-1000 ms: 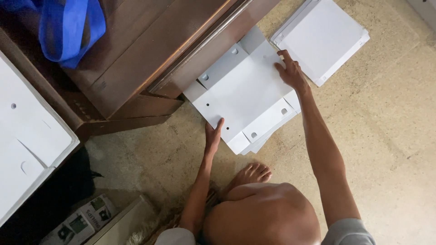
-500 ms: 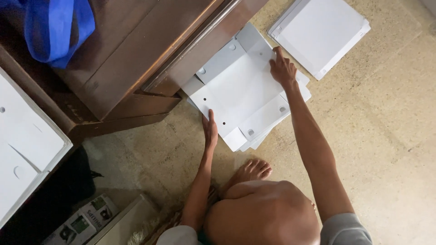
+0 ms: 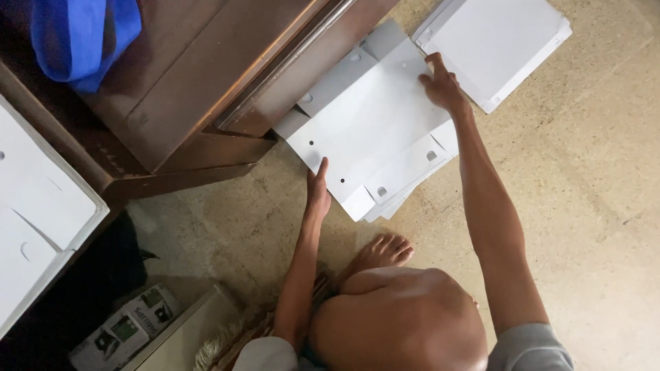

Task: Assembling a cardboard box by folding a flat pre-cut sheet.

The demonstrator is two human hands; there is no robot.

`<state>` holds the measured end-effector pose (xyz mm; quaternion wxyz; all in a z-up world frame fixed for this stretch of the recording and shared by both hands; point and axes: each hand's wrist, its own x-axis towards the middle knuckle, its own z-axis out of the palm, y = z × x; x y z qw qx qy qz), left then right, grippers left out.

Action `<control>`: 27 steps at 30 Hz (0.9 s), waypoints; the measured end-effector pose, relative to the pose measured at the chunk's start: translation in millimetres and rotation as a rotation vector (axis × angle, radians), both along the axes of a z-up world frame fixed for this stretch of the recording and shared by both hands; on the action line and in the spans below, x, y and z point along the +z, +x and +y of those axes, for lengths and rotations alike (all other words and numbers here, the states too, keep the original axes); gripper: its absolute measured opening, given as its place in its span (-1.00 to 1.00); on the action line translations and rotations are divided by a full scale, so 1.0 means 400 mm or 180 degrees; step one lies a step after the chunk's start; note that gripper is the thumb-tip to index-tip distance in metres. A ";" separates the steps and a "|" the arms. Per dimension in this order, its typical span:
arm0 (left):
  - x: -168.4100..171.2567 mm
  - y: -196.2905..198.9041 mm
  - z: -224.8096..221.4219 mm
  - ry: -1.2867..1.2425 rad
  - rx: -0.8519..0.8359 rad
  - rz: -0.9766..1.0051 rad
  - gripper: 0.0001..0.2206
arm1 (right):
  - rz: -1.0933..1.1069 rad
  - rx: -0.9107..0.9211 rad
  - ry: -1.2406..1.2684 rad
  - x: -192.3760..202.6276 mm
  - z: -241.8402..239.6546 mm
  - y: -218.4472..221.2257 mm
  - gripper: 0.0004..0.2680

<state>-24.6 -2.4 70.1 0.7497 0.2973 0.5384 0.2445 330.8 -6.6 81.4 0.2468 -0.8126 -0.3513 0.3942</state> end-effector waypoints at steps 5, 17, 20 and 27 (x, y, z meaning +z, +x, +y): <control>0.042 -0.001 -0.007 -0.0370 0.0369 -0.0215 -0.39 | -0.0160 -0.0051 -0.0091 -0.005 -0.028 0.027 -0.69; 0.119 0.051 -0.079 -0.0013 0.0306 0.0129 -0.40 | -0.0541 0.0210 0.0512 0.059 -0.093 0.087 -0.76; 0.057 0.036 -0.076 -0.0221 0.0200 -0.0333 -0.31 | -0.0518 0.0109 0.0693 0.037 -0.127 0.102 -0.79; -0.017 0.029 -0.068 -0.0404 0.0029 -0.0663 -0.48 | -0.1536 -0.0013 0.0445 -0.080 -0.103 0.017 -0.71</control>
